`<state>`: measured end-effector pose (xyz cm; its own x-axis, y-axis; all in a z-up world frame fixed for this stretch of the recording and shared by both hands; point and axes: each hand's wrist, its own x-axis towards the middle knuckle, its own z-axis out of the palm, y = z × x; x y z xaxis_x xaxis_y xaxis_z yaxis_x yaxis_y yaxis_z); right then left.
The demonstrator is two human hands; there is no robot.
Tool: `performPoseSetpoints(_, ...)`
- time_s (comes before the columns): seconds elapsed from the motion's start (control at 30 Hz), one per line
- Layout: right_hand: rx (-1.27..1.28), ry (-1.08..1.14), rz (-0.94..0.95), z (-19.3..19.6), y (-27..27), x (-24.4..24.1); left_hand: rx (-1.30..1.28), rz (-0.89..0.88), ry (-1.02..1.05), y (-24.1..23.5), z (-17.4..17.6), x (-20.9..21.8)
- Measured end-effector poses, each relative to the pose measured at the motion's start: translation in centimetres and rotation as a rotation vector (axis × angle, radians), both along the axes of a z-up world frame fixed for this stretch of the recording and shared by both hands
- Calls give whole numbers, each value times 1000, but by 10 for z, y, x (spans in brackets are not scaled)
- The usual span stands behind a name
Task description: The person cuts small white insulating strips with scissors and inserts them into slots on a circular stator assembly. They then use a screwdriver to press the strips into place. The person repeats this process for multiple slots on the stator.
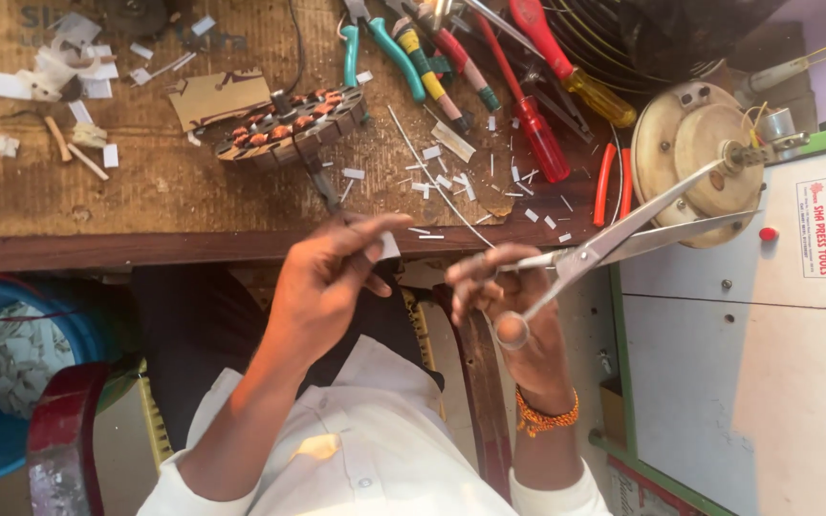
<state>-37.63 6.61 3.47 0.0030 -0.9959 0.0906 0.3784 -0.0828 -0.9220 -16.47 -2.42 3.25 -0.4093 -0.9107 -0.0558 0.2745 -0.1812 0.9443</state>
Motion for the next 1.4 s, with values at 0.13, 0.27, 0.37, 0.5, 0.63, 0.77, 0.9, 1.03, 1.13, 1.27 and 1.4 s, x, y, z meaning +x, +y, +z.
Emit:
performPoseSetpoints(0.13,93,223,-88,7,-14,19,3,-64,-252,13,13,8)
performPoseSetpoints(0.27,197,432,-46,4,-21,30,-510,-5,-330,19,17,17)
performPoseSetpoints(0.37,290,474,-15,1,-22,25,-572,0,-422,22,7,16)
performPoseSetpoints(0.5,285,362,-7,0,-18,15,-205,-51,-207,23,-13,8)
performPoseSetpoints(0.63,229,300,-27,-9,-17,25,64,-67,-18,25,-27,-3)
performPoseSetpoints(0.77,236,196,-134,-23,-14,41,-144,57,-159,30,-28,3)
performPoseSetpoints(0.9,257,245,-188,-38,-12,51,-288,131,-252,23,-19,10)
performPoseSetpoints(1.03,398,327,143,-43,-5,46,-172,166,-177,12,-7,22)
performPoseSetpoints(1.13,443,298,441,-45,7,44,-159,200,-197,6,-8,28)
performPoseSetpoints(1.27,391,308,558,-45,18,48,-174,239,-221,6,-12,30)
performPoseSetpoints(1.4,411,376,509,-38,12,48,-164,203,-229,9,-11,32)
